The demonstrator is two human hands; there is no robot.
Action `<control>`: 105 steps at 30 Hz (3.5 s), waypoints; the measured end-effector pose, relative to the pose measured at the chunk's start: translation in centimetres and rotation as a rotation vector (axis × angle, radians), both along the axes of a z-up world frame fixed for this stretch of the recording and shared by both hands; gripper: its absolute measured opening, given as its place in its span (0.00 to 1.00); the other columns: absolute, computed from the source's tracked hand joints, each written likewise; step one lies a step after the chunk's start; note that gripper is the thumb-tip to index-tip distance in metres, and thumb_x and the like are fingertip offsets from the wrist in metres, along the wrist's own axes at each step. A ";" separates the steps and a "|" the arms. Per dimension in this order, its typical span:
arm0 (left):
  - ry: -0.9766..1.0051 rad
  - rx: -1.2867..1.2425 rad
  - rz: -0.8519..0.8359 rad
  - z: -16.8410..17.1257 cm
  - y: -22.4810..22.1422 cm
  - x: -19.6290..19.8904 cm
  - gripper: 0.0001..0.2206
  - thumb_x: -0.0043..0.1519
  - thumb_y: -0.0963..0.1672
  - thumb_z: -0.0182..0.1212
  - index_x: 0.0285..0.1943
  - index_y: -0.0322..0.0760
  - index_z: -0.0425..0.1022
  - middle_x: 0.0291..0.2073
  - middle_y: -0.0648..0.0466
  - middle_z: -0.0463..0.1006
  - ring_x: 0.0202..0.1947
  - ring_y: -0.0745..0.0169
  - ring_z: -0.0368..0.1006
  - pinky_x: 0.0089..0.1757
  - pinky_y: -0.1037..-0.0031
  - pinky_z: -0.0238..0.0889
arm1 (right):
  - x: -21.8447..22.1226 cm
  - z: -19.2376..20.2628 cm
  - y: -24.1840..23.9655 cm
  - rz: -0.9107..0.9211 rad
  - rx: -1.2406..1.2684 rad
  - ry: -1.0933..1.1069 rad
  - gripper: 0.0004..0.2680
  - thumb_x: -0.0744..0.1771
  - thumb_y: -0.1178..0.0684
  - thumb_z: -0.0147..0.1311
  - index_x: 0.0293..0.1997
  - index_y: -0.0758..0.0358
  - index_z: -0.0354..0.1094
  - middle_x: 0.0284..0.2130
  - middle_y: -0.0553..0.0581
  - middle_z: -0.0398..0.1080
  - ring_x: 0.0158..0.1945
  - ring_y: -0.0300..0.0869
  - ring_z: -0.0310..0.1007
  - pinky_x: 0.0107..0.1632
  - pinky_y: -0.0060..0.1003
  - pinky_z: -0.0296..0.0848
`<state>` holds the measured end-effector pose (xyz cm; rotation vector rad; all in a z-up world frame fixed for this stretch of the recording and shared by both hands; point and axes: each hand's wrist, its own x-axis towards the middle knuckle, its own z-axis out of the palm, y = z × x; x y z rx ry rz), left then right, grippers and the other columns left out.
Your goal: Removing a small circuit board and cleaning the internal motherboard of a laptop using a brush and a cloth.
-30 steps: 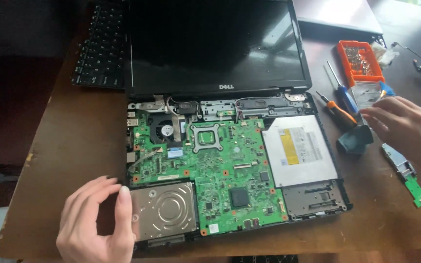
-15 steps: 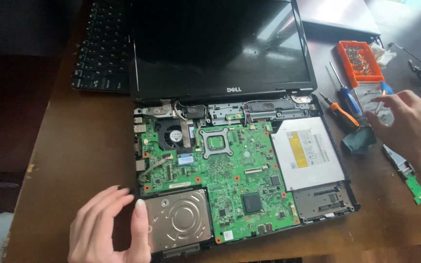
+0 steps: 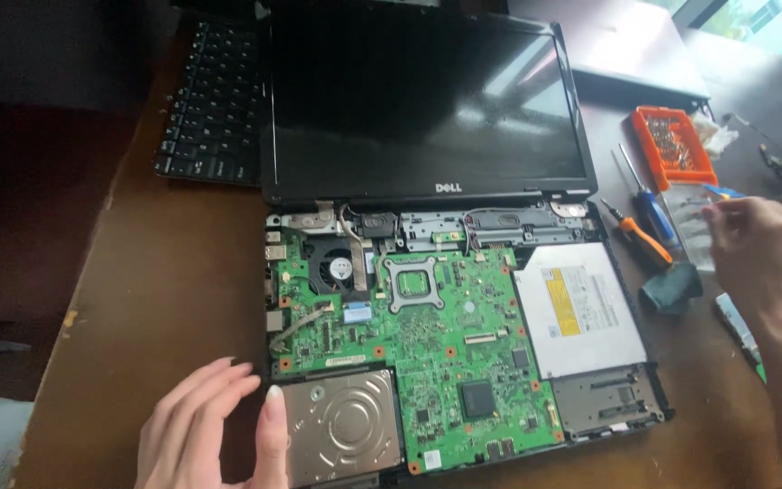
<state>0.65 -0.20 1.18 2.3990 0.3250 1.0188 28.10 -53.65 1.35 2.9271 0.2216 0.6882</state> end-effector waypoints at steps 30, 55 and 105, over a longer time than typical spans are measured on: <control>-0.008 -0.021 -0.038 -0.8 1.0 0.5 0.09 0.57 0.47 0.64 0.37 0.37 0.80 0.38 0.54 0.84 0.46 0.54 0.80 0.50 0.62 0.70 | -4.2 5.0 21.0 0.491 0.290 -0.110 0.07 0.73 0.67 0.50 0.48 0.66 0.77 0.35 0.54 0.76 0.44 0.47 0.77 0.50 0.41 0.71; 0.003 0.001 -0.038 -1.5 1.0 0.3 0.10 0.56 0.47 0.64 0.38 0.36 0.79 0.39 0.54 0.84 0.47 0.52 0.80 0.51 0.61 0.69 | -8.3 7.3 20.2 0.287 0.651 0.145 0.04 0.76 0.66 0.51 0.49 0.67 0.71 0.33 0.60 0.74 0.24 0.40 0.69 0.33 0.31 0.66; -0.001 -0.058 0.002 1.3 0.0 0.4 0.09 0.60 0.44 0.62 0.36 0.31 0.81 0.37 0.50 0.84 0.45 0.49 0.80 0.51 0.61 0.69 | -6.4 8.2 31.1 0.706 0.622 0.168 0.03 0.73 0.65 0.55 0.47 0.74 0.75 0.32 0.59 0.77 0.20 0.36 0.66 0.21 0.25 0.62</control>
